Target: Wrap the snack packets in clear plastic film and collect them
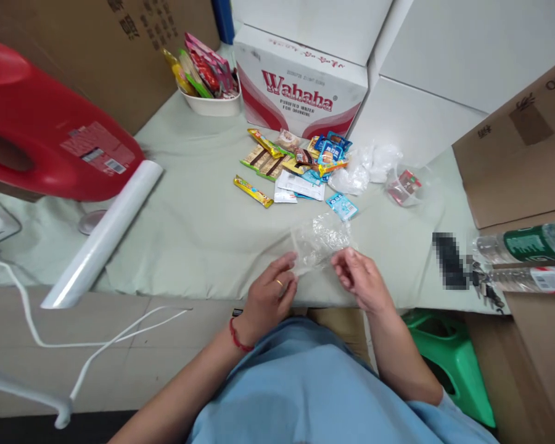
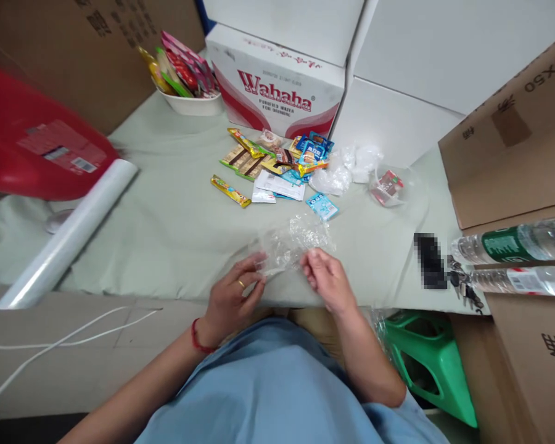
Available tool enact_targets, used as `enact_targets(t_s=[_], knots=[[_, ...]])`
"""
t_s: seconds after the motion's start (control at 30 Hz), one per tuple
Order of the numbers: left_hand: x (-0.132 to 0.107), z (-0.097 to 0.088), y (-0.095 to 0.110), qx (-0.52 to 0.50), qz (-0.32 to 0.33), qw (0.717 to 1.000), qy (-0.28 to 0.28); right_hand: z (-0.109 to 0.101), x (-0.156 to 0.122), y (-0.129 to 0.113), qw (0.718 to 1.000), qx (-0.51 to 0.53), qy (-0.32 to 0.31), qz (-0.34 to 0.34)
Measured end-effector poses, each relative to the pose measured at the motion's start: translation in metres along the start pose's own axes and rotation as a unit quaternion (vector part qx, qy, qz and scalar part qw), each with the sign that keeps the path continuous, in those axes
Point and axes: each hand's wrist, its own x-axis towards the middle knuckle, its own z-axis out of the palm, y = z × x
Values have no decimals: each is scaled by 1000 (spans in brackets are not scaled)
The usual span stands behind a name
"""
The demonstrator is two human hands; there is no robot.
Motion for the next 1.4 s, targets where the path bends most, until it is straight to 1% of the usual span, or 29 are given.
enact_targets(t_s=[0.07, 0.17, 0.23, 0.3, 0.37, 0.4, 0.43, 0.47, 0.5, 0.53, 0.57, 0.6, 0.63, 0.67, 0.7, 0.73, 0.77, 0.8, 0.87, 0.93, 0.97, 1.0, 1.07, 1.17, 1.23, 1.3, 1.33, 1.4], knots=[[-3, 7, -2, 22, 46, 997, -56, 20, 9, -5, 999, -8, -41, 0], [-6, 13, -5, 47, 86, 990, -105, 33, 27, -6, 996, -51, -66, -34], [-8, 15, -6, 60, 86, 988, -114, 34, 34, -4, 991, -82, -89, -65], [-13, 13, -6, 64, 75, 988, -115, 32, 36, 0, 986, -84, -123, -73], [-18, 9, -5, 44, 67, 991, -104, 29, 35, 5, 984, -75, -147, -68], [-20, 7, -4, 27, 59, 994, -88, 28, 34, 8, 983, -86, -141, -79], [-20, 5, -2, 7, 43, 997, -60, 28, 33, 11, 980, -117, -121, -103], [-19, 3, -1, -14, 12, 1000, -20, 28, 33, 13, 972, -165, -91, -138], [-16, 2, 1, -33, -33, 999, 25, 30, 32, 15, 956, -226, -59, -176], [-11, 2, 3, -52, -87, 993, 60, 33, 32, 17, 933, -290, -32, -212], [-4, 2, 5, -68, -140, 984, 82, 37, 32, 19, 905, -350, -19, -240], [4, 3, 6, -82, -185, 975, 89, 42, 32, 21, 879, -399, -19, -259], [12, 5, 7, -92, -217, 968, 84, 48, 32, 23, 859, -435, -27, -269], [20, 6, 8, -101, -235, 964, 77, 52, 31, 25, 845, -457, -40, -273], [27, 7, 8, -115, -247, 959, 72, 56, 31, 25, 839, -467, -52, -274], [32, 8, 7, -138, -258, 953, 74, 57, 32, 26, 841, -463, -60, -273], [35, 8, 6, -172, -271, 944, 77, 57, 32, 25, 851, -445, -67, -271], [37, 7, 4, -212, -285, 932, 77, 55, 32, 24, 867, -414, -73, -266], [36, 4, 0, -288, -307, 904, 75, 46, 33, 21, 909, -322, -91, -247], [33, -1, -3, -332, -315, 885, 80, 35, 34, 16, 948, -213, -111, -208], [33, -4, -4, -344, -317, 880, 86, 30, 34, 13, 962, -162, -116, -184], [32, -7, -4, -353, -318, 875, 93, 26, 35, 11, 973, -118, -114, -163], [33, -15, -3, -363, -318, 870, 105, 19, 37, 8, 986, -55, -82, -136], [35, -28, -2, -354, -315, 871, 132, 9, 40, 8, 992, 2, 11, -124], [32, -37, -5, -321, -310, 881, 156, 1, 41, 12, 990, 32, 72, -118], [24, -45, -11, -249, -312, 900, 174, -11, 39, 20, 987, 38, 115, -109], [18, -49, -15, -200, -316, 912, 171, -19, 37, 26, 986, 26, 130, -104], [5, -56, -22, -83, -321, 934, 134, -35, 31, 38, 985, -38, 141, -88]])
